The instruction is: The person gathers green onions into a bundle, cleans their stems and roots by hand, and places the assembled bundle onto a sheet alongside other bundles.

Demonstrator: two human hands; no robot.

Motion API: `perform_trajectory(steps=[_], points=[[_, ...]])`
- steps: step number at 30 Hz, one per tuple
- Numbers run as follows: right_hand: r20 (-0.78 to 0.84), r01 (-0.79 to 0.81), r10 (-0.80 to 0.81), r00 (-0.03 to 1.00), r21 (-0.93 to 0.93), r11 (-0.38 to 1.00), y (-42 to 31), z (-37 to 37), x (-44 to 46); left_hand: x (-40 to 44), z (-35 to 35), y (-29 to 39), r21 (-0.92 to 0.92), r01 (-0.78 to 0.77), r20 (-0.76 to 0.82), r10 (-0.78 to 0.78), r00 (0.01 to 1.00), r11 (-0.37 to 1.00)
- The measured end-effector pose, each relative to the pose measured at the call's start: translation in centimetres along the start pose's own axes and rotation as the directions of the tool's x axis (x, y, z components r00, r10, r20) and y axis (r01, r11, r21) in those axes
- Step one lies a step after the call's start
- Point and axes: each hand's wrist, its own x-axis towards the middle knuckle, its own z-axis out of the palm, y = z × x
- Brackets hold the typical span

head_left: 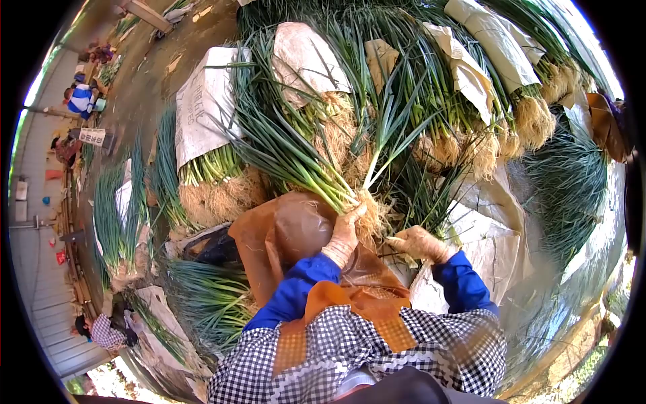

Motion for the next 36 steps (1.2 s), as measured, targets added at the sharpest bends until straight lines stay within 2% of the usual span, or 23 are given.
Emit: perform_trajectory(steps=[1,3,4,5,7,9,11,12,13,15,17,20,24,25,27,28,29,30,31,32,33,35,36], points=[[0.048,0.141,-0.141,0.989,-0.601,0.787,7.6,0.6,4.4,-1.0,1.1,0.5,-0.016,0.016,-0.002,-0.016,1.0,1.0],[-0.46,0.035,-0.257,0.85,-0.436,0.899,10.5,-0.1,6.3,-0.8,0.7,-0.4,0.119,-0.068,0.063,0.061,0.996,0.991],[-0.444,0.073,-0.012,0.896,0.121,0.99,7.7,-1.2,6.7,-0.9,0.9,-0.6,0.169,-0.088,0.104,0.071,0.992,0.982],[-0.29,0.046,0.188,0.938,0.646,0.762,3.9,-1.3,7.4,-1.3,0.8,-0.8,0.22,-0.105,0.138,0.076,0.988,0.97],[-0.424,0.1,0.112,0.899,0.448,0.889,2.2,-0.2,10.7,-1.1,-0.4,-1.7,0.319,-0.099,0.154,0.052,0.987,0.943],[-0.517,0.245,-0.187,0.835,0.047,0.968,4.2,1.4,14.5,-1.2,-0.5,-1.5,0.429,-0.17,0.219,0.08,0.972,0.887],[-0.622,0.077,-0.035,0.782,0.041,0.996,0.3,1.2,12.3,-1.5,-0.4,-0.9,0.188,0.019,0.188,-0.055,0.981,0.982],[-0.718,0.175,-0.235,0.655,-0.159,0.972,1.5,2.3,12.7,-1.8,-0.6,-0.3,0.058,0.147,0.204,-0.156,0.967,0.987],[-0.766,0.216,-0.191,0.613,-0.07,0.974,2.2,2.9,12.7,-1.7,-0.8,0.2,-0.071,0.273,0.235,-0.25,0.939,0.959],[-0.654,0.285,-0.109,0.749,0.17,0.943,3.9,4.5,12.2,-1.2,-0.9,-0.2,-0.243,0.251,0.166,-0.215,0.962,0.937],[-0.671,0.459,-0.102,0.734,0.381,0.803,0.7,4.6,8.3,-1.7,-0.1,-0.1,-0.309,0.231,0.14,-0.196,0.971,0.923],[-0.858,0.569,-0.271,0.436,0.029,0.822,1.1,6.7,8.5,-1.2,-0.3,-1.0,-0.352,0.203,0.09,-0.183,0.979,0.914],[-0.921,0.42,-0.169,0.352,-0.006,0.908,1.8,8.7,6.9,-0.7,0.5,-1.1,-0.379,0.108,0.016,-0.111,0.994,0.919],[-0.883,0.551,0.061,0.465,0.343,0.76,0.4,8.6,5.2,-0.6,0.4,-0.4,-0.38,0.107,0.013,-0.111,0.994,0.919],[-0.901,0.512,0.103,0.421,0.329,0.794,1.3,7.3,1.8,0.0,0.2,2.0,-0.443,0.132,-0.087,-0.189,0.978,0.887],[-0.829,0.392,0.202,0.521,0.443,0.806,3.8,6.6,0.3,0.9,-1.0,1.8,-0.437,0.096,-0.122,-0.165,0.979,0.894],[-0.744,0.27,0.305,0.594,0.541,0.796,6.8,5.4,-0.9,1.0,-1.9,1.6,-0.457,0.133,0.09,-0.103,0.991,0.879],[-0.752,-0.085,0.17,0.637,0.15,0.985,9.7,4.1,-1.6,0.3,-1.0,2.2,-0.432,0.156,0.133,-0.108,0.985,0.888],[-0.691,-0.388,0.073,0.72,-0.312,0.867,12.3,3.4,-2.2,-0.9,0.1,2.7,-0.411,0.177,0.171,-0.115,0.979,0.894],[-0.444,-0.591,0.415,0.795,-0.409,0.695,12.0,2.1,-2.0,-1.2,0.2,2.7,-0.41,0.229,0.218,-0.149,0.964,0.883],[-0.393,-0.651,0.52,0.759,-0.433,0.623,11.4,1.3,-1.2,-0.9,0.0,2.7,-0.407,0.236,0.227,-0.153,0.962,0.883],[-0.649,-0.236,-0.118,0.752,-0.432,0.87,12.8,1.0,3.0,-0.9,-1.3,1.9,-0.358,0.256,0.298,-0.15,0.943,0.898],[-0.688,-0.006,-0.131,0.714,-0.193,0.981,8.4,0.7,3.6,-1.0,-1.4,2.0,-0.377,0.325,0.295,-0.22,0.93,0.867]])
